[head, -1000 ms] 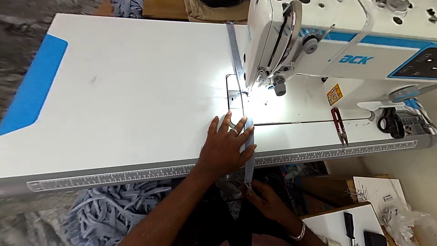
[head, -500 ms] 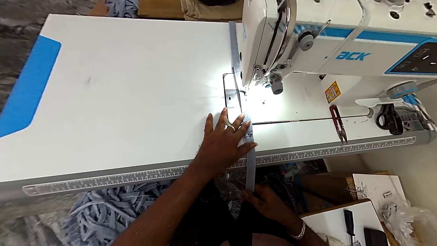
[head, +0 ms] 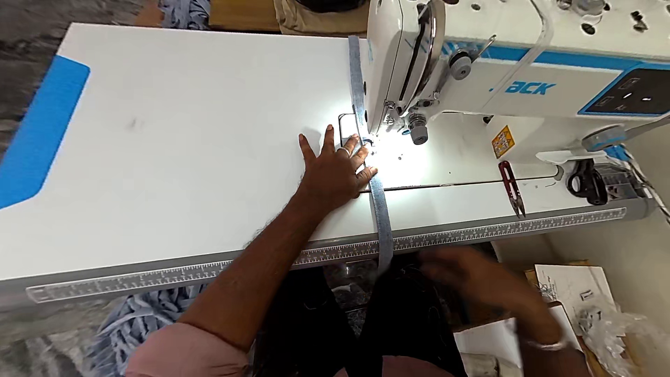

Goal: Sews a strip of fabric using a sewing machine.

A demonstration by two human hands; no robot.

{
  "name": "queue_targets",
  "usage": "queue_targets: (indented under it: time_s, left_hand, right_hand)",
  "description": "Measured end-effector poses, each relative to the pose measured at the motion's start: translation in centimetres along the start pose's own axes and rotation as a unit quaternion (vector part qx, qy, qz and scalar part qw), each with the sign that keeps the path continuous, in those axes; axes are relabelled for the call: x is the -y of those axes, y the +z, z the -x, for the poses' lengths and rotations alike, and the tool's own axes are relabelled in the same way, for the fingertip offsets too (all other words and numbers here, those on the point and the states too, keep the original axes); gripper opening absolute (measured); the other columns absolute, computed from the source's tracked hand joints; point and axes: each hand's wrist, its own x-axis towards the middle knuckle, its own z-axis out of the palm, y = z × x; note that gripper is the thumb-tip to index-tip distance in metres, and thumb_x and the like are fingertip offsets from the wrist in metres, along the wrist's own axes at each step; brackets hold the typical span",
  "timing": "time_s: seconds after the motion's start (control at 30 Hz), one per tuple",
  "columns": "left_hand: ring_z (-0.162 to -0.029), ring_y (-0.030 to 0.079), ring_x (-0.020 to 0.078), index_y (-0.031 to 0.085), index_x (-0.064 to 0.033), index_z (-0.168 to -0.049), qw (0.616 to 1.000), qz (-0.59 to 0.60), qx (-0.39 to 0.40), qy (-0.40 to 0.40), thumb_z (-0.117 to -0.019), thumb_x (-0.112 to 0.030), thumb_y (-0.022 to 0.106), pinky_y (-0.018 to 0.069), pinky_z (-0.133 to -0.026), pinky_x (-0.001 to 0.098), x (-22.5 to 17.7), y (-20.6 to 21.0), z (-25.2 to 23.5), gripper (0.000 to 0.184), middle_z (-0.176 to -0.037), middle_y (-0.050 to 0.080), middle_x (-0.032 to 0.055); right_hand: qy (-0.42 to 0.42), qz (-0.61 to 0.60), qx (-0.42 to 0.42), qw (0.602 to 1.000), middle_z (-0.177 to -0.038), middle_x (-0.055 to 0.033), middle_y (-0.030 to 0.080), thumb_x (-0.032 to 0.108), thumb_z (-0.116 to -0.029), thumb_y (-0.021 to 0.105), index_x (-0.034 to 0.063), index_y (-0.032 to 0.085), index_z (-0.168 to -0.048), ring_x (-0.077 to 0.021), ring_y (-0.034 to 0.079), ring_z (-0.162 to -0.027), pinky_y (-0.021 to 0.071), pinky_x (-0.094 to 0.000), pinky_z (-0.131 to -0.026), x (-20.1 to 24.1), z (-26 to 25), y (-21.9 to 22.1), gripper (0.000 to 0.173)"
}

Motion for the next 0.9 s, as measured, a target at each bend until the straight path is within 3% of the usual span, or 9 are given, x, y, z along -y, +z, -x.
queue_targets:
  time_s: [0.07,0.13,0.23,0.33,0.4,0.47,0.57,0.73,0.9]
  left_hand:
    - [-0.157,0.012,0.0434,0.045,-0.0327,-0.157,1.000,0.003,0.012,0.002,-0.1027,-0.068,0.023,0.0000,-0.109,0.0863,0.1,-0.2,-0.2,0.068,-0.168,0.033,0.0009]
    - [-0.158,0.012,0.0432,0.046,-0.0314,-0.156,1.000,0.007,0.011,0.005,-0.1031,-0.067,0.024,0.0002,-0.109,0.0863,0.2,-0.3,-0.4,0.068,-0.168,0.033,0.0012]
    - [-0.157,0.016,0.0438,0.048,-0.0309,-0.155,1.000,0.011,0.002,0.002,-0.1034,-0.065,0.025,0.0032,-0.108,0.0873,0.4,-0.2,-0.8,0.066,-0.166,0.036,0.0024]
    - [-0.157,0.016,0.0423,0.049,-0.0290,-0.154,1.000,0.019,-0.009,-0.014,-0.1036,-0.064,0.029,0.0015,-0.110,0.0852,0.1,-0.3,-0.5,0.065,-0.166,0.037,0.0037]
    - [-0.156,0.019,0.0434,0.052,-0.0210,-0.151,0.999,0.029,-0.036,-0.005,-0.1031,-0.063,0.035,0.0047,-0.112,0.0839,-0.6,0.1,1.0,0.066,-0.165,0.039,0.0061]
    - [-0.155,0.023,0.0424,0.055,-0.0190,-0.149,0.998,0.036,-0.044,0.033,-0.0996,-0.068,0.040,0.0061,-0.113,0.0839,-2.2,0.6,3.4,0.071,-0.161,0.044,0.0050]
    - [-0.156,0.023,0.0409,0.051,-0.0275,-0.153,0.997,0.025,-0.028,0.067,-0.1012,-0.068,0.031,0.0049,-0.111,0.0850,-3.0,1.7,6.6,0.069,-0.161,0.045,-0.0025]
    - [-0.156,0.022,0.0423,0.055,-0.0329,-0.150,0.993,0.034,-0.047,0.101,-0.0988,-0.072,0.031,0.0072,-0.112,0.0837,-1.9,2.1,7.8,0.069,-0.161,0.045,-0.0032]
    - [-0.156,0.022,0.0415,0.055,-0.0342,-0.150,0.994,0.029,-0.047,0.099,-0.0984,-0.073,0.031,0.0074,-0.114,0.0823,-2.1,2.1,7.6,0.069,-0.162,0.044,-0.0024]
  right_hand:
    - [0.029,0.069,-0.224,0.972,-0.104,-0.0068,0.073,0.032,-0.1064,0.054,0.0125,0.068,-0.128,-0.0196,0.070,-0.086,0.0587,-0.0460,-0.075,0.2,1.4,-6.0,0.032]
    - [0.096,0.182,-0.369,0.906,-0.129,-0.0227,0.064,0.032,-0.1067,0.053,0.0049,0.053,-0.145,-0.0419,0.065,-0.111,0.0502,-0.0665,-0.091,-1.3,0.8,-10.6,0.047]
    - [0.204,0.281,-0.279,0.895,-0.143,-0.0406,0.046,0.013,-0.0976,0.063,-0.0048,0.039,-0.152,-0.0649,0.041,-0.132,0.0150,-0.0901,-0.102,-4.5,-2.0,-13.3,0.062]
    - [0.171,0.264,-0.296,0.902,-0.135,-0.0378,0.054,0.022,-0.1053,0.053,0.0005,0.046,-0.151,-0.0599,0.052,-0.123,0.0316,-0.0829,-0.098,-3.1,0.2,-14.0,0.051]
    - [0.089,0.181,-0.323,0.925,-0.126,-0.0238,0.065,0.033,-0.1073,0.051,0.0062,0.057,-0.142,-0.0433,0.065,-0.110,0.0493,-0.0689,-0.090,-1.5,2.3,-11.1,0.044]
    - [0.008,0.063,-0.203,0.977,-0.105,-0.0050,0.074,0.034,-0.1038,0.058,0.0148,0.071,-0.120,-0.0202,0.072,-0.090,0.0606,-0.0488,-0.077,-1.4,2.2,-5.3,0.028]
    - [-0.028,-0.076,0.015,0.997,-0.118,0.0018,0.071,0.043,-0.0967,0.069,0.0202,0.065,-0.134,-0.0097,0.069,-0.106,0.0594,-0.0396,-0.094,-2.5,-2.7,5.2,0.044]
    - [-0.140,-0.294,0.004,0.945,-0.110,-0.0038,0.072,0.017,-0.1027,0.061,0.0058,0.069,-0.122,-0.0080,0.067,-0.091,0.0574,-0.0280,-0.083,-0.9,-6.7,12.6,0.024]
    - [-0.124,-0.301,0.048,0.944,-0.103,-0.0018,0.073,0.025,-0.1065,0.055,0.0041,0.072,-0.113,-0.0040,0.066,-0.088,0.0551,-0.0241,-0.081,-1.9,-5.6,13.2,0.028]
